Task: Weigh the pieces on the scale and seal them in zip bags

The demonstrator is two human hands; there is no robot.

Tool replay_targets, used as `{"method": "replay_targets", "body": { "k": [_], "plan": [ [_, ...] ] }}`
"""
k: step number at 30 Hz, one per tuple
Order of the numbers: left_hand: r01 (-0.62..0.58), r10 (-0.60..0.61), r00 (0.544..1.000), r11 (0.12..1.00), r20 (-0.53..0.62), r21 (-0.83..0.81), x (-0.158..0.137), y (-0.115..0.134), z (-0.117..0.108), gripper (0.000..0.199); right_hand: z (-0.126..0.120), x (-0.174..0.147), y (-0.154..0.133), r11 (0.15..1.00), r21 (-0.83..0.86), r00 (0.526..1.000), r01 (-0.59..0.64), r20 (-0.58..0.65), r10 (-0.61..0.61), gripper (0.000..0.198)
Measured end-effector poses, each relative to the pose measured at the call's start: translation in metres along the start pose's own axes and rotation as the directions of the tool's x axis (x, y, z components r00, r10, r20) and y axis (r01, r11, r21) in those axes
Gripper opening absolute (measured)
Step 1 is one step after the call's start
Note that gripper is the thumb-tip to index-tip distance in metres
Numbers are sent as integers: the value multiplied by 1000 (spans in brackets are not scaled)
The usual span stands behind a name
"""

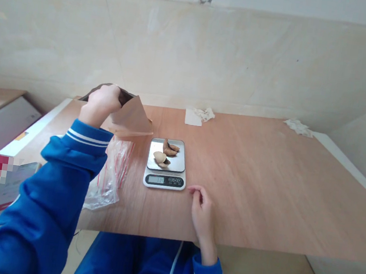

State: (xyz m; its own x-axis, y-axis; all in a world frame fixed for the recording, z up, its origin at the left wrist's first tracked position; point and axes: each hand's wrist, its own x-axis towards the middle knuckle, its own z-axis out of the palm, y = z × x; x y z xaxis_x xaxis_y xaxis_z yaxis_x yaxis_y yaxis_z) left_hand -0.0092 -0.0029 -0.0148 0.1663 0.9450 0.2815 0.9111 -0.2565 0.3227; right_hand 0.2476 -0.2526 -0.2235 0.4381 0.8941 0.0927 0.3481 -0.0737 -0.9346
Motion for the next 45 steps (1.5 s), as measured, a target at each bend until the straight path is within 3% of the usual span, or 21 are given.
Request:
{"method": "replay_targets", "body": {
  "k": [9,13,16,18,21,24,27,30,35,39,42,45],
  "plan": [
    [13,-57,970,983,-236,-185,-22,23,-26,23,-1,0,-4,1000,-16,1000,4,-10,-4,29],
    [-137,-20,866,952,-500,-274,-38,32,-40,28,-2,-2,-8,1000,17,1000,11,-20,-11,28],
    [-262,-9,801,894,-599,-364,-60,40,-36,26,4,-4,-21,996,78,997,38,-69,-33,27],
    [-281,-38,847,814,-530,-508,-81,51,-20,26,13,-4,-39,991,110,993,81,-89,-71,29],
    [-243,64,964,609,-259,-755,-117,69,17,26,31,-1,-74,959,224,985,171,-41,-166,38],
    [-126,195,980,411,-48,-903,-149,81,53,24,45,7,-104,895,397,974,203,13,-226,48],
    [-21,179,983,351,45,-936,-167,82,73,20,52,15,-115,886,437,979,158,47,-198,42],
    [2,129,990,407,60,-914,-174,74,80,18,53,20,-106,903,418,989,99,56,-134,38],
    [2,20,1000,621,19,-784,-182,48,84,19,50,33,-72,902,429,999,52,-35,-41,38],
    [-2,-58,996,753,-69,-658,-188,20,81,19,40,53,-50,967,238,995,91,-47,-83,39],
    [45,-132,980,879,-152,-475,-192,1,78,21,35,66,-43,987,131,995,98,-29,-95,42],
    [185,-231,956,952,-178,-243,-196,-12,78,23,37,75,-39,986,139,996,88,-22,-86,44]
  ]
}}
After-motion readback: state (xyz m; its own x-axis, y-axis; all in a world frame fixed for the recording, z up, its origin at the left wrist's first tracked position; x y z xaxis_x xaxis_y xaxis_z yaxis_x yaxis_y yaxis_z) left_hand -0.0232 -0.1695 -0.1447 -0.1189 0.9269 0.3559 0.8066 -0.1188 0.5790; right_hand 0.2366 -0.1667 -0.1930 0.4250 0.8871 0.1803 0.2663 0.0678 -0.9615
